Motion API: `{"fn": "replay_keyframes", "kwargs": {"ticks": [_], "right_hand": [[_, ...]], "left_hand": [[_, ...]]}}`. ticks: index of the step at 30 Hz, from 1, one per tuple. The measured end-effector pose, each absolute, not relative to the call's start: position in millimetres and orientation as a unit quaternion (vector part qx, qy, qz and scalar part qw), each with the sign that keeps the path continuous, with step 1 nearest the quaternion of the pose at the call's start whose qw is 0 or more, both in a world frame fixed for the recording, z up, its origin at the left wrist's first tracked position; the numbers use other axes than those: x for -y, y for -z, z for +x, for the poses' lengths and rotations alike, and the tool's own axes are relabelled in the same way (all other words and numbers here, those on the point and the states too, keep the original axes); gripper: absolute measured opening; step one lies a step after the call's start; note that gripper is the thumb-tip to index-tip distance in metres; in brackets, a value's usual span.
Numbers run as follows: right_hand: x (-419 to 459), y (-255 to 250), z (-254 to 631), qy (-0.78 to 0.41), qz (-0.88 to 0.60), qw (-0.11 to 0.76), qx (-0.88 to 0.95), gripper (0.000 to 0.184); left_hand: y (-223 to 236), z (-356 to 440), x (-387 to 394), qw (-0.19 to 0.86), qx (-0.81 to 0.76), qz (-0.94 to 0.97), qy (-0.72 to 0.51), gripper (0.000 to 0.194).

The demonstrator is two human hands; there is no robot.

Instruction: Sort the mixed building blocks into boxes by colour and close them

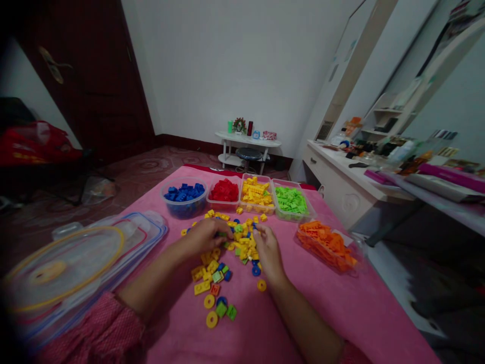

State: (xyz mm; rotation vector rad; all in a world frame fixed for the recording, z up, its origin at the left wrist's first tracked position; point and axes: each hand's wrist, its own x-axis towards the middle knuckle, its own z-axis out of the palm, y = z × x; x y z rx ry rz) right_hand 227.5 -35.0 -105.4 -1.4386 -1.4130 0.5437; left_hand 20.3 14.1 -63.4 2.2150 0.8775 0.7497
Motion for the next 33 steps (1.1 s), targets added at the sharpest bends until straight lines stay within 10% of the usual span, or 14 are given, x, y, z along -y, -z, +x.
{"fn": "replay_keyframes", "kwargs": {"ticks": [6,19,33], "right_hand": [[17,63,188,-0.378,-0.521,0.491,0.587,0.028],[-21,77,177,-0.096,-0.520,0.204,0.824,0.036],[32,54,168,-0.088,-0.570,0.206,0.790,0.019]], "left_hand": [[63,-4,-31,0.305,-0.393,0.792,-0.353,0.029],[61,-6,-32,0.271,-0.455,0.772,-0.353,0.017],[57,0,-20,0.249,-0.525,0.764,-0.280,0.031]]}}
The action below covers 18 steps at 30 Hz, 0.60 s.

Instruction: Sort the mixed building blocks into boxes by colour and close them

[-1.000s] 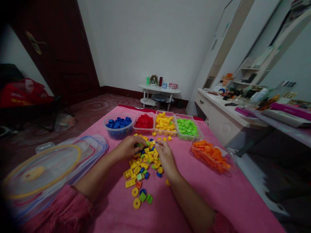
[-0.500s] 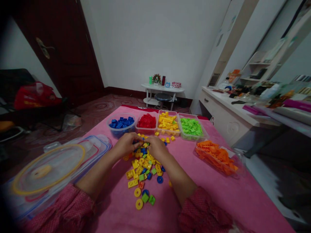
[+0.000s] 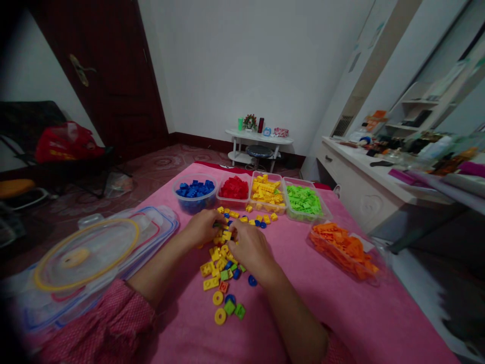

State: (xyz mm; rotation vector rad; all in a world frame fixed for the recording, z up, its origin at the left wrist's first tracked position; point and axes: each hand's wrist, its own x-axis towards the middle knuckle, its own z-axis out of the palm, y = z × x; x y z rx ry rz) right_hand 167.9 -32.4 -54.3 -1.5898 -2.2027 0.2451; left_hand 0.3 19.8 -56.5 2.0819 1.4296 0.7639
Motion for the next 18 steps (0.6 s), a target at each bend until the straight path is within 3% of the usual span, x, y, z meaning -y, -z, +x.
{"fn": "replay_keyframes", "kwargs": {"ticks": [8,18], "right_hand": [[35,55,160,-0.006,-0.496,0.140,0.857,0.017],[35,60,157,-0.011,-0.453,0.129,0.882,0.022]], "left_hand": [[56,0,-22,0.126,-0.569,0.806,-0.108,0.030],[58,-3,-22,0.117,-0.598,0.787,-0.099,0.031]]}}
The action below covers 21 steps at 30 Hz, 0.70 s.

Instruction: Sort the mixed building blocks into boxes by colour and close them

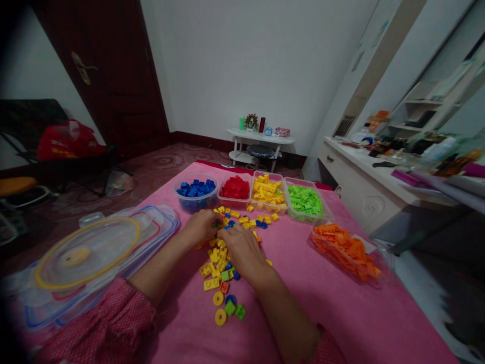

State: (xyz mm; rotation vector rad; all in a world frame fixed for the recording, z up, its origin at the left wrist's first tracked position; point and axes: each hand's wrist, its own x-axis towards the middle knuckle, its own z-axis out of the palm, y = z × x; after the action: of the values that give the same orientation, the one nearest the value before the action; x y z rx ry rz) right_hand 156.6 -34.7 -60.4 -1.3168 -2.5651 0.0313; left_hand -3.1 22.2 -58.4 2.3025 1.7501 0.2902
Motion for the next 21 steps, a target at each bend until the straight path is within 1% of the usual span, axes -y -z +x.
{"fn": "replay_keyframes", "kwargs": {"ticks": [3,5,7,9,12,14,15,18,21], "right_hand": [[35,61,156,-0.005,-0.467,0.111,0.877,0.025],[35,61,157,-0.008,-0.462,0.126,0.878,0.024],[35,62,160,-0.027,-0.460,0.173,0.871,0.022],[33,63,164,-0.076,-0.485,0.250,0.834,0.023],[28,62,168,-0.217,-0.526,0.414,0.710,0.023],[24,60,170,-0.343,-0.510,0.512,0.600,0.025],[23,59,171,-0.406,-0.494,0.546,0.541,0.028],[22,57,174,-0.555,-0.443,0.589,0.386,0.035],[23,55,176,-0.634,-0.392,0.599,0.293,0.030]], "left_hand": [[54,0,-19,0.123,-0.602,0.783,-0.097,0.029],[52,2,-17,0.122,-0.608,0.778,-0.101,0.027],[52,4,-15,0.113,-0.616,0.772,-0.106,0.026],[53,4,-15,0.104,-0.623,0.767,-0.110,0.026],[59,2,-19,0.112,-0.622,0.763,-0.134,0.026],[64,-1,-24,0.138,-0.612,0.757,-0.185,0.025],[65,-3,-27,0.158,-0.603,0.749,-0.223,0.025],[63,-3,-33,0.258,-0.550,0.713,-0.351,0.025],[51,4,-31,0.359,-0.464,0.674,-0.450,0.029]]}}
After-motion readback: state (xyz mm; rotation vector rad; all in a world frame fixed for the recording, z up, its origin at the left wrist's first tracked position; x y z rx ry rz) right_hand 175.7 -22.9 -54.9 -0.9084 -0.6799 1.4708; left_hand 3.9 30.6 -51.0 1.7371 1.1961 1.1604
